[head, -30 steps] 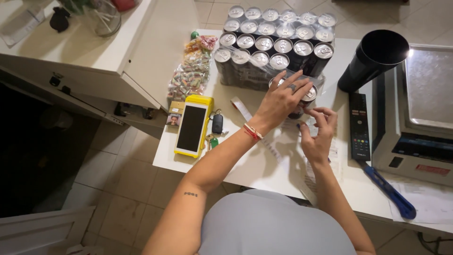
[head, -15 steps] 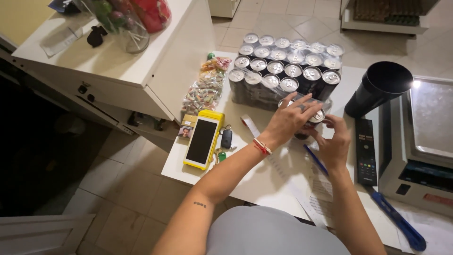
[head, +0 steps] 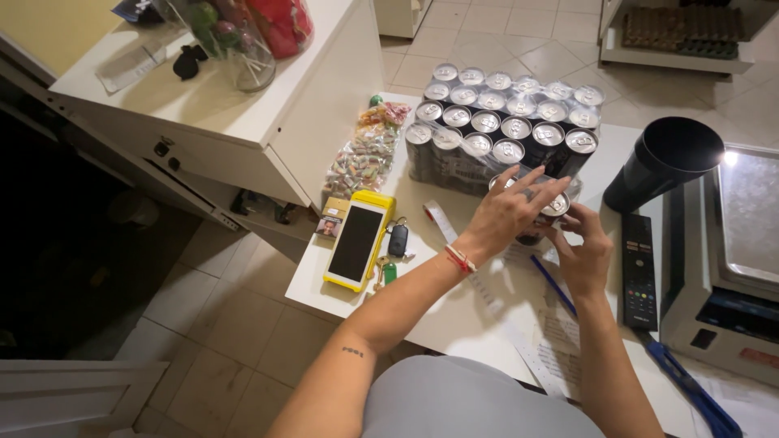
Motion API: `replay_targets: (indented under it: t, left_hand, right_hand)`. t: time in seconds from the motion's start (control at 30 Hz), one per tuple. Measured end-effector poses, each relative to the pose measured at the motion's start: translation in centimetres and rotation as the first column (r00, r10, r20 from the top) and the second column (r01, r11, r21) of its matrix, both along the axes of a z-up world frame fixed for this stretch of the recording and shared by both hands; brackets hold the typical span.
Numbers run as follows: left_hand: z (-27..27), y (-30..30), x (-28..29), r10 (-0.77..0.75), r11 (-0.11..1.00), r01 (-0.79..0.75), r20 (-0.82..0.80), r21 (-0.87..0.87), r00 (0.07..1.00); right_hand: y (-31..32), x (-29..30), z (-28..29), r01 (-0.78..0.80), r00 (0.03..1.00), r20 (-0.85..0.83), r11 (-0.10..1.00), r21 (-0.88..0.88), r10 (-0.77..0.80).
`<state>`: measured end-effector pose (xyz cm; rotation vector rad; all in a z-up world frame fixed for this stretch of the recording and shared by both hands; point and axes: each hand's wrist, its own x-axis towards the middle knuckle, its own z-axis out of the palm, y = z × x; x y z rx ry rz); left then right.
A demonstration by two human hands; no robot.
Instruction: The person writes on a paper slip, uses a box cutter to open a plastic-wrapped case of canned beverages, and then organizes the cans and paper on a counter.
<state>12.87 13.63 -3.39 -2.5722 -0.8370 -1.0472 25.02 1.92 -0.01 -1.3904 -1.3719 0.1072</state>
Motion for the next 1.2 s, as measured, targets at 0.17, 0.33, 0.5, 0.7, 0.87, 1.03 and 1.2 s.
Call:
replay_targets:
  t: [0.17,0.33,0.5,0.7,0.87,1.03,1.2]
  left_hand:
    - [5.2,-5.3,-5.0,0.045,0.999,-0.046,-0.056,-0.027,0.997]
    - [0.2,-9.7,-9.7,-0.033,0.995,0.040,0.081,-0.088,0.996]
    - [0.5,-15.5,-11.0,-0.257,0.828,0.256,0.066,-0.498,0.964]
    - [-0.9,-16.3,-10.7,-0.145,0.793,0.144,0.047,-0.592,0.988]
    - [-0.9,-16.8,-10.8,-0.008,0.818,0.068,0.108,-0.571,0.994]
    - [-1.0,-17.7,-11.4,0.043,0.843,-0.012,0.044,-0.537,0.998]
    - [-7.2,-16.8,-10.3,0.118,0.869,-0.034,0.141,-0.494,0.983]
  right_hand:
    - [-2.7,-0.3,-0.2,0.060,0.991,0.122,0.997,-0.057,-0.053]
    - [-7.3,-0.1,-3.7,0.063,0.967,0.254,0.976,-0.210,-0.008]
    - [-10.5,-2.7,-2.8,-0.166,0.968,0.020,0.696,-0.698,0.251]
    - [-10.2,-2.9,-3.5,-0.066,0.970,0.097,0.630,-0.774,0.221]
    - [-9.8,-3.0,-2.7,-0.076,0.969,0.075,0.572,-0.817,0.237]
    - [-9.7,-3.1,-2.6,-0.075,0.962,0.081,0.539,-0.839,0.260]
    - [-10.2,-1.8,-5.7,-0.158,0.944,0.110,0.715,-0.681,0.312]
